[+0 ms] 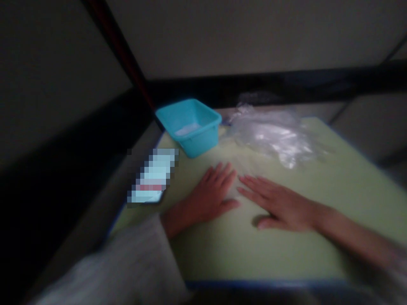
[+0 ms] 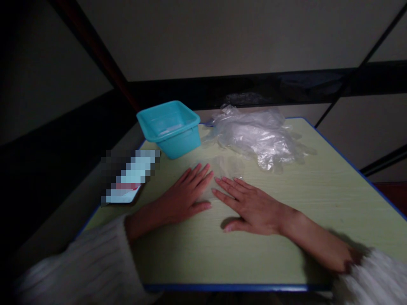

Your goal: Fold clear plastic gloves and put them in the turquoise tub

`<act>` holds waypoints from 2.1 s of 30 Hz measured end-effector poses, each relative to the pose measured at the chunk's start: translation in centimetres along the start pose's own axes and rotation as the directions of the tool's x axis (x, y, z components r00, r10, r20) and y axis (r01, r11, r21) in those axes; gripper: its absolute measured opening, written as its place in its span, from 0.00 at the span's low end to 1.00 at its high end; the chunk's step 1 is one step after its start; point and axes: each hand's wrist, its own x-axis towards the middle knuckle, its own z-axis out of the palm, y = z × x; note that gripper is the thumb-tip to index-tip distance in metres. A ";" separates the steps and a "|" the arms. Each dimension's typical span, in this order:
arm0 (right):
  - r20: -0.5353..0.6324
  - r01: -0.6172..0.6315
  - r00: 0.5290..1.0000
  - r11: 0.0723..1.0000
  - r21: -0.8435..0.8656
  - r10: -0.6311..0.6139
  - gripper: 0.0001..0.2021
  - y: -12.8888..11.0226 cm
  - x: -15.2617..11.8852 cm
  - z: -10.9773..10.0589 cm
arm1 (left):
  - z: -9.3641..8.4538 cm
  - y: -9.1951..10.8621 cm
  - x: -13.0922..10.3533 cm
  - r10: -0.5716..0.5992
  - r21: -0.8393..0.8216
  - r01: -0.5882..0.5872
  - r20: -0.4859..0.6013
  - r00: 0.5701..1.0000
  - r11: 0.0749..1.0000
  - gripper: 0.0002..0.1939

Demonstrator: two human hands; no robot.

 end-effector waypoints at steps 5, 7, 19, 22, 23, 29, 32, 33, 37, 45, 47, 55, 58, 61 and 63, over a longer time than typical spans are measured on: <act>-0.016 0.038 0.999 0.999 -0.010 -0.038 0.34 -0.1 0.1 -0.2 | 0.2 0.0 -0.1 0.006 0.026 -0.006 -0.022 1.000 1.000 0.30; -0.004 0.036 0.999 0.999 -0.007 -0.036 0.34 -0.1 0.2 -0.3 | 0.3 0.0 -0.2 0.011 0.033 -0.010 -0.033 0.999 0.999 0.29; 0.047 0.031 0.998 0.999 0.043 -0.033 0.35 0.2 -0.4 -0.9 | 0.1 -0.1 -0.2 0.013 0.014 -0.013 -0.034 0.999 1.000 0.29; 0.052 0.035 0.998 0.998 0.053 -0.038 0.36 0.3 -0.4 -1.2 | 0.3 -0.2 -0.3 0.014 -0.007 -0.014 -0.052 0.999 1.000 0.29; 0.046 0.036 0.998 0.998 0.061 -0.039 0.36 0.4 -0.3 -1.3 | 0.3 -0.3 -0.3 0.009 -0.017 -0.010 -0.060 0.998 1.000 0.29; -0.091 0.089 0.992 0.996 0.013 -0.087 0.28 1.2 -0.5 -3.2 | -0.3 -0.9 -0.1 -0.041 -0.086 0.029 -0.140 0.989 0.996 0.33; -0.170 0.079 0.981 0.990 -0.117 -0.098 0.16 1.8 -1.2 -4.2 | -0.6 -0.8 -0.1 0.011 -0.096 -0.035 -0.240 0.971 0.995 0.30; -0.187 0.076 0.977 0.984 -0.163 -0.107 0.14 1.9 -1.4 -4.4 | -0.7 -0.7 -0.1 0.038 -0.090 -0.065 -0.276 0.960 0.994 0.27; -0.189 0.097 0.970 0.953 -0.286 -0.155 0.11 2.0 -1.7 -4.3 | -0.6 -0.2 -0.2 0.115 -0.050 -0.141 -0.351 0.929 0.989 0.18; -0.154 0.112 0.974 0.942 -0.316 -0.168 0.12 1.2 -0.8 -3.5 | -0.9 0.4 -0.1 0.080 -0.006 -0.085 -0.275 0.958 0.996 0.10; -0.130 0.105 0.979 0.934 -0.342 -0.158 0.12 1.1 -0.7 -3.6 | -0.9 0.5 -0.1 0.076 -0.009 -0.081 -0.266 0.961 0.997 0.10; -0.084 0.084 0.988 0.902 -0.424 -0.132 0.10 1.0 -0.5 -3.3 | -0.8 0.4 -0.1 0.059 -0.011 -0.064 -0.261 0.963 0.998 0.10; -0.108 0.073 0.986 0.915 -0.398 -0.126 0.10 1.1 -0.4 -3.0 | -0.8 0.4 -0.1 0.055 -0.018 -0.061 -0.252 0.966 0.998 0.11; -0.150 0.069 0.979 0.917 -0.393 -0.138 0.12 1.5 -0.5 -2.8 | -0.9 0.3 -0.1 0.059 -0.026 -0.068 -0.247 0.967 0.997 0.12; -0.176 0.064 0.974 0.919 -0.388 -0.142 0.14 1.7 -0.6 -2.9 | -1.0 0.2 -0.1 0.064 -0.030 -0.073 -0.242 0.968 0.997 0.13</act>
